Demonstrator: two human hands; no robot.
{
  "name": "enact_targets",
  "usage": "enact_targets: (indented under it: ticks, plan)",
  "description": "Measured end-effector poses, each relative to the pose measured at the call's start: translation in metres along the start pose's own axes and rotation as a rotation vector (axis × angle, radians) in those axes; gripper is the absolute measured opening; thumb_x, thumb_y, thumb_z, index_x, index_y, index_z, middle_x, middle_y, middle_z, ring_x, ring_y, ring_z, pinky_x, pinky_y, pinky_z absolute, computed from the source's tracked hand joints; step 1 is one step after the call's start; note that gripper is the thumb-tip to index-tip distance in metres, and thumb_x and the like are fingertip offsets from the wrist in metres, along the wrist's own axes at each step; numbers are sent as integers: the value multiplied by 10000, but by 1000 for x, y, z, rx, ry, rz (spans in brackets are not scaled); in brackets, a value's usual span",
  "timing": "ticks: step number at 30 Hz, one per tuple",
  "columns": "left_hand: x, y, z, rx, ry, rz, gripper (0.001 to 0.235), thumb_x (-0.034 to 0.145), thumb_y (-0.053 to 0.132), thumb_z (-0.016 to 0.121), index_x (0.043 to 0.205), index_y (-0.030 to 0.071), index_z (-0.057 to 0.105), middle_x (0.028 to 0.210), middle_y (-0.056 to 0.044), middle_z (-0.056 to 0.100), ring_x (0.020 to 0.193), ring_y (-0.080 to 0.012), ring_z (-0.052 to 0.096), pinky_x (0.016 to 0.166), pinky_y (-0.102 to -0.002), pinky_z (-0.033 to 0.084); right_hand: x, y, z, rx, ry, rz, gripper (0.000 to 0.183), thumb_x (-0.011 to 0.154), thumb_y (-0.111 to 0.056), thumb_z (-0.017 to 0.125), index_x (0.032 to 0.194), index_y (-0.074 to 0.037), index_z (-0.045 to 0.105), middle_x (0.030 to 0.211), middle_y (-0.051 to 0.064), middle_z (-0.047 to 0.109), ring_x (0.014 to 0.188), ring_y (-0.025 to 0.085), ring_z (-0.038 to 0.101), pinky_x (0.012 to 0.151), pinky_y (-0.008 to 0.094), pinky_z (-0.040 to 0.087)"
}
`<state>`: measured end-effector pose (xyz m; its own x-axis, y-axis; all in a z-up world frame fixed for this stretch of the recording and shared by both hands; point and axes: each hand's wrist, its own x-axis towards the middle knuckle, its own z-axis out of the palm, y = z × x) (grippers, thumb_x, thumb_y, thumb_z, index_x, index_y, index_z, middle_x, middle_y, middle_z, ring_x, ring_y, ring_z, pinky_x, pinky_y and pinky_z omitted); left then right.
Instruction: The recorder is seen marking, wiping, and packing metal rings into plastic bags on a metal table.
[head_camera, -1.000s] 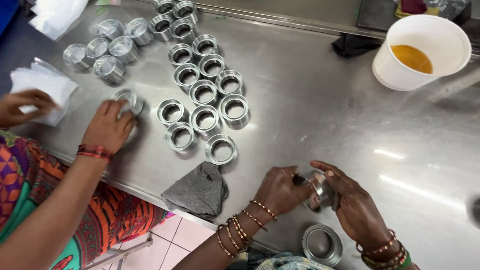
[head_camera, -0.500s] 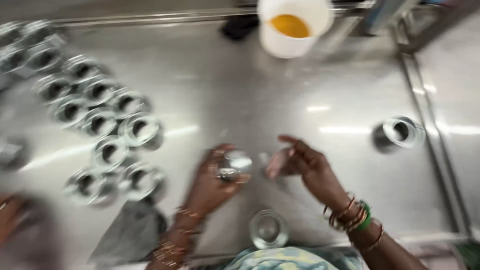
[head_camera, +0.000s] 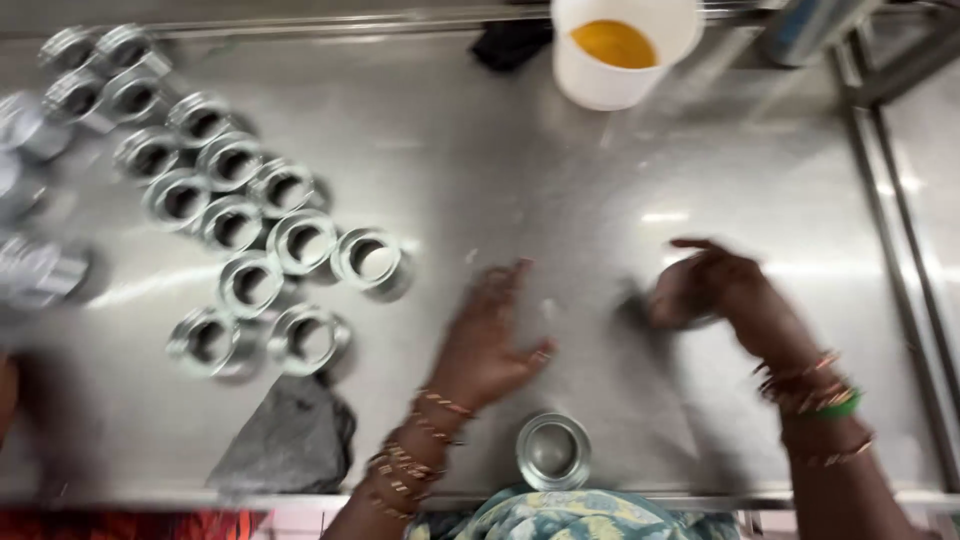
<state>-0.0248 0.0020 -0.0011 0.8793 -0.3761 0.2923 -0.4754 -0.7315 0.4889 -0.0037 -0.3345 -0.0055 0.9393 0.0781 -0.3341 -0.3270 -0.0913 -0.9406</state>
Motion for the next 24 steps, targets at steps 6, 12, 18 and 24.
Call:
enact_targets:
  ticks: [6,12,18,24]
  plan:
    - [-4,28,-36,-176,-544,-355,1176,624,271,864,1579,78,205,1503,-220,400,1332,-383,460,1085,-481,453,-25,-54,125,-215,-442,5,403,1039,-186,461,1379,-35,618,1115,166,777,944,250,741,844,408,645]
    - [-37,4,-62,-208,-389,-585,919,678,252,817,1475,58,404,1367,-192,523,1186,-388,615,1033,-454,536,5,-37,142,78,-309,81,404,992,-153,408,1350,-22,543,1121,154,760,989,246,777,875,348,616]
    - [-37,23,-51,167,213,80,705,615,9,780,1275,134,565,1297,-169,646,1120,-408,683,936,-413,586,-8,-22,183,519,-437,148,457,1127,-277,476,1456,18,594,1112,182,635,922,225,610,780,374,560]
    - [-41,1,-39,-224,-342,-759,416,1053,352,612,897,-12,739,701,-171,719,600,-297,695,665,-414,617,-30,-51,191,-128,-309,-28,512,1023,-414,357,1365,-116,593,1396,51,627,1121,195,712,949,333,626]
